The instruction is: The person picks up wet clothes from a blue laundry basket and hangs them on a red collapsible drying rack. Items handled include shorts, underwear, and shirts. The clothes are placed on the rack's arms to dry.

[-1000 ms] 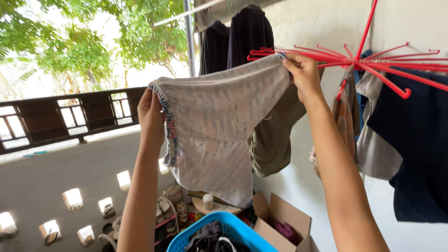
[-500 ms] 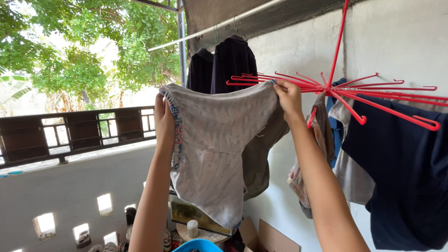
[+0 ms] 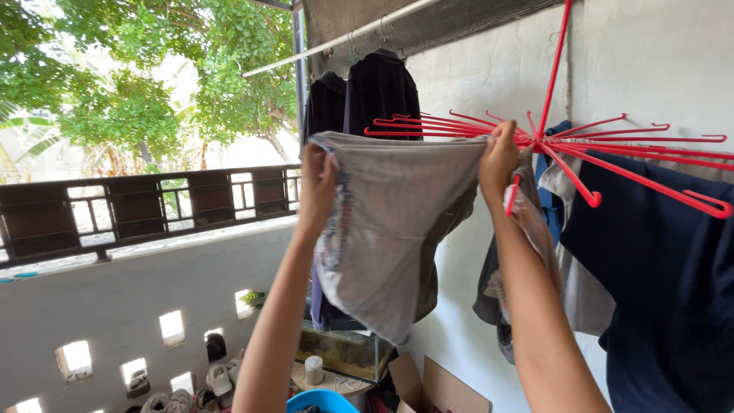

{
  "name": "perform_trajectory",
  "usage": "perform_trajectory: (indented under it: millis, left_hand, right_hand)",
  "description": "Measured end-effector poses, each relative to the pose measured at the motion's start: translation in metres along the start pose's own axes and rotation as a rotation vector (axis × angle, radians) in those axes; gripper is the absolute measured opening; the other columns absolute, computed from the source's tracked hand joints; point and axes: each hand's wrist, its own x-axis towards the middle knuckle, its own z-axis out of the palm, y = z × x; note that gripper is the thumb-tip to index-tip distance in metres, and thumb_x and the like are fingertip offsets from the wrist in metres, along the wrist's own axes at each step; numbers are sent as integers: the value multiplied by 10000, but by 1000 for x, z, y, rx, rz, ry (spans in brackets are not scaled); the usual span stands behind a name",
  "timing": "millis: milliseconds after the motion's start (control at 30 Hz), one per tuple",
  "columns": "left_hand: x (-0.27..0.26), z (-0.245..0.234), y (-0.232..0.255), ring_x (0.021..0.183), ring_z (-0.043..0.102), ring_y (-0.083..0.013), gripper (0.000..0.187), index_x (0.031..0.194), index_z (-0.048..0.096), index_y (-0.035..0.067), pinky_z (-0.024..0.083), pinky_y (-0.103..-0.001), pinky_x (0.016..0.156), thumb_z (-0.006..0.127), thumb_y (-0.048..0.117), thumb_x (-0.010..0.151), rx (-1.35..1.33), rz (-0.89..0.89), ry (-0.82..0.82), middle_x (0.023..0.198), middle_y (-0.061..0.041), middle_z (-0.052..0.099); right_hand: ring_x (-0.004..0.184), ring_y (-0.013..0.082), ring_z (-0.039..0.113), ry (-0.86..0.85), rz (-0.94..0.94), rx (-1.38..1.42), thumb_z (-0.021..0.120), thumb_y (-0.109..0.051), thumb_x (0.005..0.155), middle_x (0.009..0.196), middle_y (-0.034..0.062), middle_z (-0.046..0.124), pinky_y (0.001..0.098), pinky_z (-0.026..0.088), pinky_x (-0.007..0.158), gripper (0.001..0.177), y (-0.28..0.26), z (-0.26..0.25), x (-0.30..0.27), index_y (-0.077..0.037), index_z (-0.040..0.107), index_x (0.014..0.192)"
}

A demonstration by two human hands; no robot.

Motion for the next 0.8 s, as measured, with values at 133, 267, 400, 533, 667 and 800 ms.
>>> perform_trajectory:
  millis: [133,267,400,533,667,800]
  left_hand:
    - [-14,40,3,968,764,-193,327,1381,420,31,606,-301,788,536,125,1089,100,109,-38,1199,-175,724]
    - [-24,62,18,856,753,-175,412,1409,359,24,586,-297,706,536,71,1040,60,69,-78,1226,-175,700]
    - [-34,74,33,857,743,-160,481,1448,337,26,584,-295,710,526,-11,1007,-24,69,-78,1240,-185,694]
    - [-31,83,42,713,687,-163,569,1472,313,48,568,-315,639,499,-69,948,-32,-43,-52,1272,-204,697]
    - [-30,98,35,815,746,-159,661,1501,246,41,585,-317,714,495,-116,910,-89,66,-21,1346,-255,616]
    - [-26,117,20,809,736,-194,690,1493,280,18,580,-323,702,538,-127,870,37,141,6,1283,-260,640]
  right_hand:
    - [897,324,639,-114,-271,-385,567,26,979,1022,170,589,419,506,754,120,22,-18,3,-43,616,1065]
    - [1022,330,651,1,-449,-830,548,27,874,1137,135,600,421,541,871,201,-6,-34,4,-16,577,1069]
    - [1029,341,656,-150,-412,-239,524,73,964,1133,144,649,423,528,853,233,-76,-61,7,-17,595,1166]
    - [761,293,664,-486,-30,97,521,54,964,976,126,722,408,510,722,208,-122,-77,9,-29,678,1074]
    - [863,321,693,-356,-236,191,577,15,992,1005,164,714,392,527,748,127,-110,-79,5,-10,671,1074]
    - [930,366,688,-210,-292,17,601,-5,1036,1021,179,705,418,523,780,97,-51,-61,5,-14,686,1081]
